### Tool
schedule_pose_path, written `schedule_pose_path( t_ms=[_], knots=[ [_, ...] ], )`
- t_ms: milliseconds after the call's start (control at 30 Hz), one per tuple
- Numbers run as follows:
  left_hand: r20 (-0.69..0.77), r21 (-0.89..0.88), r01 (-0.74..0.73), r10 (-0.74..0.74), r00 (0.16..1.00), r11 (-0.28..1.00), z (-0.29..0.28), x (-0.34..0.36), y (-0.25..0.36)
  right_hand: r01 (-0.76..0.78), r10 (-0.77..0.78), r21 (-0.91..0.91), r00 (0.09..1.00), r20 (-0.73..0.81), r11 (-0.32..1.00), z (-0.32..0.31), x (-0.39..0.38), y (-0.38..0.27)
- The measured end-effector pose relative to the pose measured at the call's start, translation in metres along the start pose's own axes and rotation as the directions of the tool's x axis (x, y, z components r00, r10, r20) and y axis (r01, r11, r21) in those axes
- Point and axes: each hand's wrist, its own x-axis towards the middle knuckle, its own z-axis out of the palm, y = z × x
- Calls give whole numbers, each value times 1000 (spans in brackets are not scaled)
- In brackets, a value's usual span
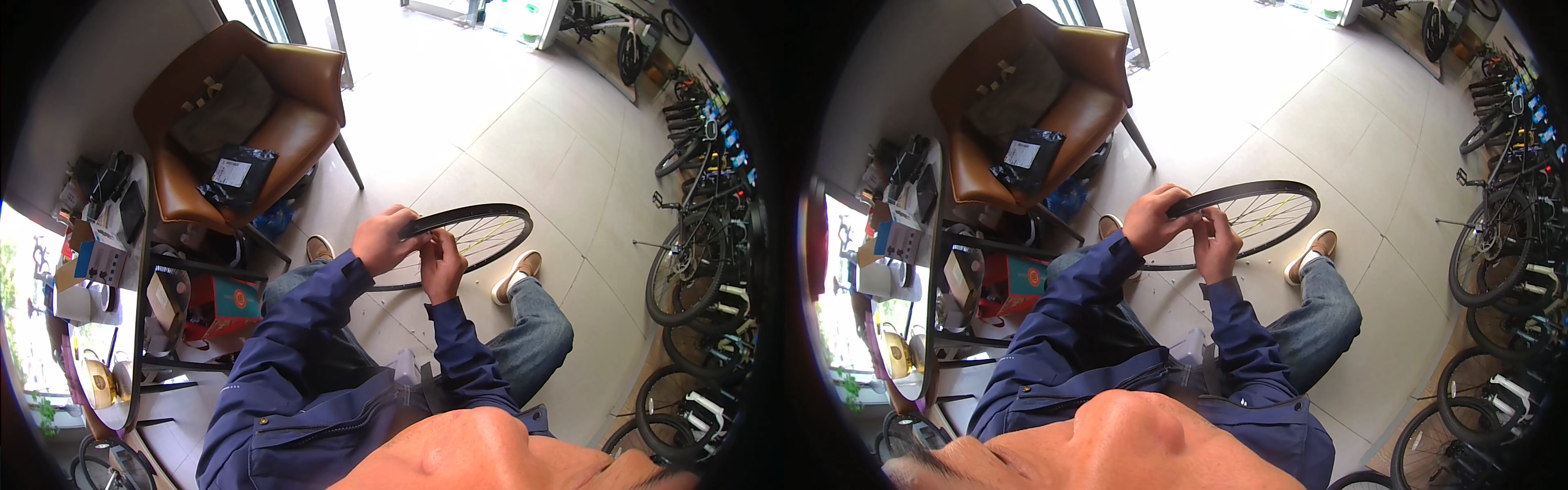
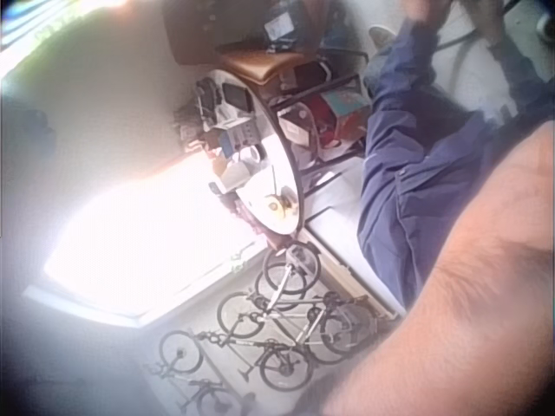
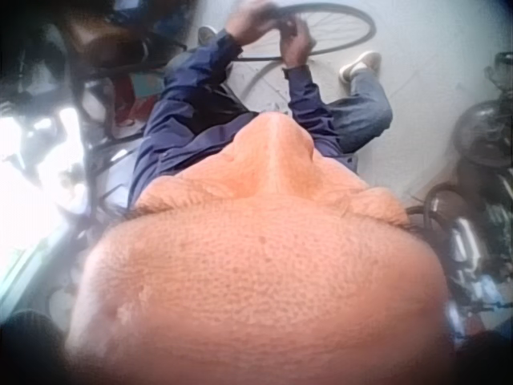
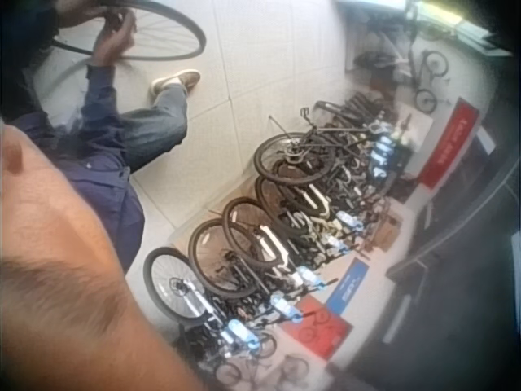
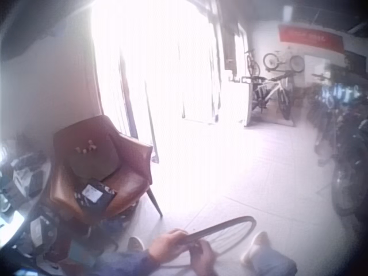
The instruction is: The person holds a bicycle wheel and repeatedly inserts and removes a small metal part near the hub. They rotate the wheel to access different sections and continue the same insertion and removal motions.
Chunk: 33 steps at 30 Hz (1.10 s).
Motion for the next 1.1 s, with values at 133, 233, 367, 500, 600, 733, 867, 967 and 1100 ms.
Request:
schedule_pose_path(
  t_ms=[133, 233, 367, 500, 600, 733, 867, 967, 1100],
  knots=[
    [4, -2, 13, -13, 1000, 1000, 0, 0, -4, -56, 56, 70, 998, 13, 996, -1, 3, -2],
    [18, -26, 28, -28, 999, 999, -1, 1, -8, -57, 56, 128, 998, 5, 990, 1, 3, -6],
    [19, -20, 30, -29, 999, 999, 0, 1, -8, -36, 46, 151, 997, -68, 988, 9, 1, -13],
    [5, -49, -1, 1, 1000, 999, 0, 1, -7, 70, -67, 19, 989, -133, 997, 11, 1, -20],
    [5, -73, -9, 10, 1000, 997, 0, 1, -8, 115, -117, -66, 993, -28, 991, 2, 4, -19],
    [41, -150, 56, -50, 998, 987, -3, 2, -8, -204, 168, 169, 963, 209, 964, -2, 4, -16],
    [26, -145, 74, -70, 997, 987, -3, 3, -8, -495, 312, 612, 868, 387, 617, -1, 3, -16],
    [-13, -95, 42, -43, 999, 995, -4, 3, -8, -500, 311, 701, 866, 392, 508, -1, 5, -16],
    [24, -45, 77, -76, 997, 996, -6, 2, -8, -398, 400, 481, 911, 104, 781, 1, 9, -14]
  ],
)
